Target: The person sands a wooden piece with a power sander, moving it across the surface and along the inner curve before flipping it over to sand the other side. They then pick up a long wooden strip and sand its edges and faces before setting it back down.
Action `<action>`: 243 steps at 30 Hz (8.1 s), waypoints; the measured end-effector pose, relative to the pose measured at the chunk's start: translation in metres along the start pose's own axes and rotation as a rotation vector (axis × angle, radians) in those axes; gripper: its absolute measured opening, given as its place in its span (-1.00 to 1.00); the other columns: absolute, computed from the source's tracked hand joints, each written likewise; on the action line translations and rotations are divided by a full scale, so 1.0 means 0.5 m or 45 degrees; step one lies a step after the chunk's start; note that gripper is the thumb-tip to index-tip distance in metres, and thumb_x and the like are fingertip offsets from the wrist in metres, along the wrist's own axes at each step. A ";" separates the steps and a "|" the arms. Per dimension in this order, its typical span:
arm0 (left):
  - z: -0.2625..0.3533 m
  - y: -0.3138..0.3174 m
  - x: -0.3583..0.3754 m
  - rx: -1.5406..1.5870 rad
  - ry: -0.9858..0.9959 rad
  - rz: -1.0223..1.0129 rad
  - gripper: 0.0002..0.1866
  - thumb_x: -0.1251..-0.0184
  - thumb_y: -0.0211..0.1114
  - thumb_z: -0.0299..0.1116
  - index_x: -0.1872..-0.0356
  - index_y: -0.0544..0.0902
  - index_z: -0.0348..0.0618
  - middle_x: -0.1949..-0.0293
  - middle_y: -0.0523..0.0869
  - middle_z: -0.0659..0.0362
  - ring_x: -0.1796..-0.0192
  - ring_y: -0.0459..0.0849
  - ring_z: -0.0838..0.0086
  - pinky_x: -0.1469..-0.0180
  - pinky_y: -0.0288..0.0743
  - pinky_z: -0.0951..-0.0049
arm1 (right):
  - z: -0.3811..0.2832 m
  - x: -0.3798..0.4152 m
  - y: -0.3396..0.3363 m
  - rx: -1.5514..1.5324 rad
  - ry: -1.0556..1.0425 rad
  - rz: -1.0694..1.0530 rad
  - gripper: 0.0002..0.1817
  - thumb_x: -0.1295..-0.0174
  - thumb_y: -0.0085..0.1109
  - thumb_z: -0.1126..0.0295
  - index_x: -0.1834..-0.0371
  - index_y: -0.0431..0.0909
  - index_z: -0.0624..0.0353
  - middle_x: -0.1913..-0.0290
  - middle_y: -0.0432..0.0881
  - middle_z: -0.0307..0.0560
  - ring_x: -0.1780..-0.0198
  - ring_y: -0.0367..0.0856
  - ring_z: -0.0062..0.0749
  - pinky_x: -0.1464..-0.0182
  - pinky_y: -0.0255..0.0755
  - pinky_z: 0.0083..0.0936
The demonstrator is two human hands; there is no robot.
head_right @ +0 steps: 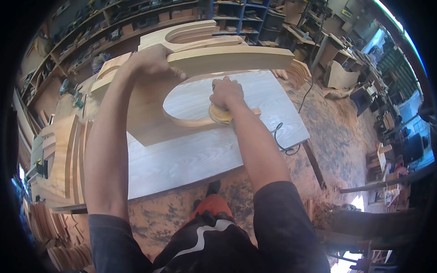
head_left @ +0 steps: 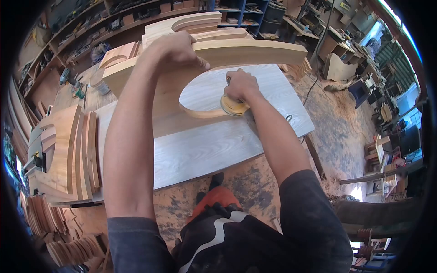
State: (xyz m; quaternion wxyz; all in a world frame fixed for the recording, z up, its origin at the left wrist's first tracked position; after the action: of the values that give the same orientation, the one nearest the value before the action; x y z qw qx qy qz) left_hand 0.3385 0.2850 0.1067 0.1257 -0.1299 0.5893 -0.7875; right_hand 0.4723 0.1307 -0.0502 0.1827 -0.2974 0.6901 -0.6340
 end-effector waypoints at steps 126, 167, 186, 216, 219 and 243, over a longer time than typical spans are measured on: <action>0.003 -0.007 -0.021 0.088 0.126 0.048 -0.22 0.09 0.80 0.15 -0.05 0.89 -0.29 0.05 0.93 -0.11 0.04 0.91 0.11 -0.12 0.74 0.17 | -0.071 -0.038 0.025 0.104 -0.098 -0.002 -0.49 -0.32 0.30 0.22 -0.36 0.65 -0.03 -0.39 0.59 0.14 -0.38 0.65 0.18 -0.44 0.55 -0.02; 0.014 -0.010 -0.008 0.049 0.043 0.046 -0.21 0.09 0.81 0.13 -0.13 0.88 -0.22 0.02 0.93 -0.08 -0.04 0.90 0.10 -0.20 0.71 0.18 | 0.124 -0.044 -0.011 0.087 0.061 0.028 -0.55 -0.32 0.29 0.23 -0.29 0.71 -0.06 -0.35 0.63 0.12 -0.36 0.67 0.15 -0.44 0.55 -0.06; 0.016 -0.009 -0.002 0.079 0.028 0.055 -0.26 0.06 0.81 0.12 -0.15 0.89 -0.10 0.01 0.94 -0.05 -0.06 0.89 0.11 -0.22 0.68 0.19 | 0.261 -0.047 -0.025 0.069 0.210 0.061 -0.52 -0.29 0.32 0.18 -0.29 0.73 -0.05 -0.36 0.66 0.15 -0.36 0.70 0.16 -0.45 0.55 -0.03; 0.055 -0.020 0.016 0.229 0.051 0.132 -0.30 0.14 0.86 -0.17 -0.06 0.83 -0.35 0.18 0.93 -0.04 0.12 0.91 0.24 -0.07 0.69 0.23 | 0.286 -0.057 -0.002 -0.039 0.329 -0.017 -0.41 -0.26 0.40 0.17 -0.40 0.66 -0.03 -0.45 0.59 0.11 -0.40 0.66 0.11 -0.38 0.64 -0.05; 0.052 -0.022 0.010 0.234 0.051 0.075 -0.31 0.13 0.86 -0.17 -0.05 0.84 -0.35 0.18 0.93 -0.04 0.13 0.91 0.24 -0.06 0.69 0.23 | 0.291 -0.048 -0.003 -0.028 0.345 -0.025 -0.41 -0.28 0.39 0.17 -0.41 0.65 -0.04 -0.47 0.58 0.10 -0.40 0.65 0.11 -0.38 0.64 -0.05; 0.045 -0.013 0.028 0.107 0.121 0.061 -0.27 0.04 0.82 -0.07 -0.20 0.86 -0.18 0.02 0.94 -0.09 -0.06 0.90 0.09 -0.21 0.67 0.14 | 0.285 0.010 -0.025 0.048 0.325 -0.003 -0.45 -0.31 0.33 0.20 -0.40 0.67 -0.07 -0.46 0.57 0.15 -0.42 0.64 0.20 -0.45 0.55 -0.01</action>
State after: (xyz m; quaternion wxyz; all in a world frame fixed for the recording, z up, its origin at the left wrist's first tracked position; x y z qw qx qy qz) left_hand 0.3330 0.2618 0.1201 0.1218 -0.0730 0.5638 -0.8137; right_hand 0.5604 0.0183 -0.0555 0.0983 -0.2116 0.6953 -0.6798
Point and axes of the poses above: each hand's wrist, its own x-axis away from the middle knuckle, its own y-axis out of the palm, z = x × y, the point moved 8 cm from there along -x, towards the middle knuckle
